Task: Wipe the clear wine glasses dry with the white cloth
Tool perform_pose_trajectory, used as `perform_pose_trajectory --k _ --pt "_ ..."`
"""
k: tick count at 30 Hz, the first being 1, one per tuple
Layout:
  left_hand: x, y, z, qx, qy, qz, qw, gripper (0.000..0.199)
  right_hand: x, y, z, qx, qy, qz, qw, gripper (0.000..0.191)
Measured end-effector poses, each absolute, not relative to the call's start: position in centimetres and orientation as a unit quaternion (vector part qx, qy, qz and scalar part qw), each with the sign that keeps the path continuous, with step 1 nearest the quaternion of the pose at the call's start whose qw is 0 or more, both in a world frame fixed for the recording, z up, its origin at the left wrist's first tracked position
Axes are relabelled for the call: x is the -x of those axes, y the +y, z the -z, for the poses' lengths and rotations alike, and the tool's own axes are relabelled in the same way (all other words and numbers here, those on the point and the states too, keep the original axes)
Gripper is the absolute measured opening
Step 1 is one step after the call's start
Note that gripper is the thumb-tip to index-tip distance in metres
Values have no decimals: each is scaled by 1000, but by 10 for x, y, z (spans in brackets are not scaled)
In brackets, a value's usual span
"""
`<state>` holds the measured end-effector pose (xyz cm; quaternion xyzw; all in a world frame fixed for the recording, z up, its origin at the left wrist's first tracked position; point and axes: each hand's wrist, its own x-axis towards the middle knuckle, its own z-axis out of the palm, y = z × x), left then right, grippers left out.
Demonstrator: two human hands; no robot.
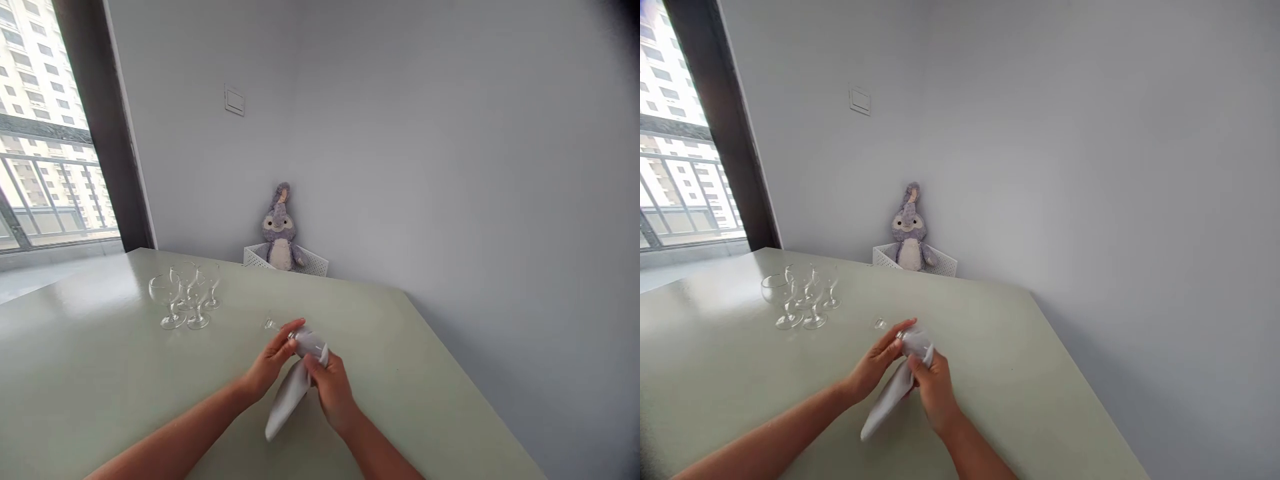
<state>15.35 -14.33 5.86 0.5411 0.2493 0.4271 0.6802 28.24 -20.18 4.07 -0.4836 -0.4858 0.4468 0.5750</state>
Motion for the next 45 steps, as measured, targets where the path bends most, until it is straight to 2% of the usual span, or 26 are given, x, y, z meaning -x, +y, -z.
perform_pose_trajectory --k 2,5,9,12,14,17,20,22,26,28,30,33,36,38,42,43,45 --pt "-154 -144 -59 -543 227 -445 675 34 -285 -200 -47 417 -354 -556 626 32" --pt "-155 -141 -55 -549 223 -450 668 30 -283 -201 -48 391 -331 -590 624 31" --pt "-155 -134 -44 -553 271 -396 681 35 -277 -208 -39 483 -525 -433 552 27" --pt "-155 -130 -38 -586 307 -379 647 36 -275 -208 -32 516 -576 -350 529 19" --pt "-154 -130 -38 -612 310 -392 613 36 -275 -206 -31 502 -520 -418 550 22" --pt "-151 -133 -44 -619 266 -416 611 40 -276 -201 -36 433 -338 -564 617 27" --pt "-151 -135 -51 -604 228 -414 642 44 -276 -201 -41 398 -244 -605 645 29" --pt "-151 -134 -52 -594 240 -415 647 41 -275 -205 -41 433 -335 -560 622 30" --pt "-153 -128 -46 -583 317 -362 655 43 -277 -210 -32 529 -604 -317 504 23" --pt "-153 -128 -44 -587 332 -345 653 49 -279 -209 -29 543 -633 -277 477 22" --pt "-152 -130 -43 -587 315 -360 654 49 -282 -205 -30 539 -570 -354 510 23" --pt "-151 -134 -46 -601 264 -362 662 46 -284 -199 -38 469 -365 -535 601 26" --pt "-150 -134 -48 -634 229 -358 646 47 -283 -199 -43 409 -289 -596 628 26" --pt "-150 -130 -47 -637 229 -372 636 46 -281 -203 -42 435 -374 -551 606 25" --pt "-150 -124 -41 -638 272 -341 635 48 -279 -209 -33 518 -585 -328 531 21" --pt "-150 -124 -40 -644 278 -335 629 50 -279 -209 -32 527 -600 -304 520 19" --pt "-150 -125 -38 -656 275 -343 614 50 -280 -207 -33 529 -570 -341 528 20"
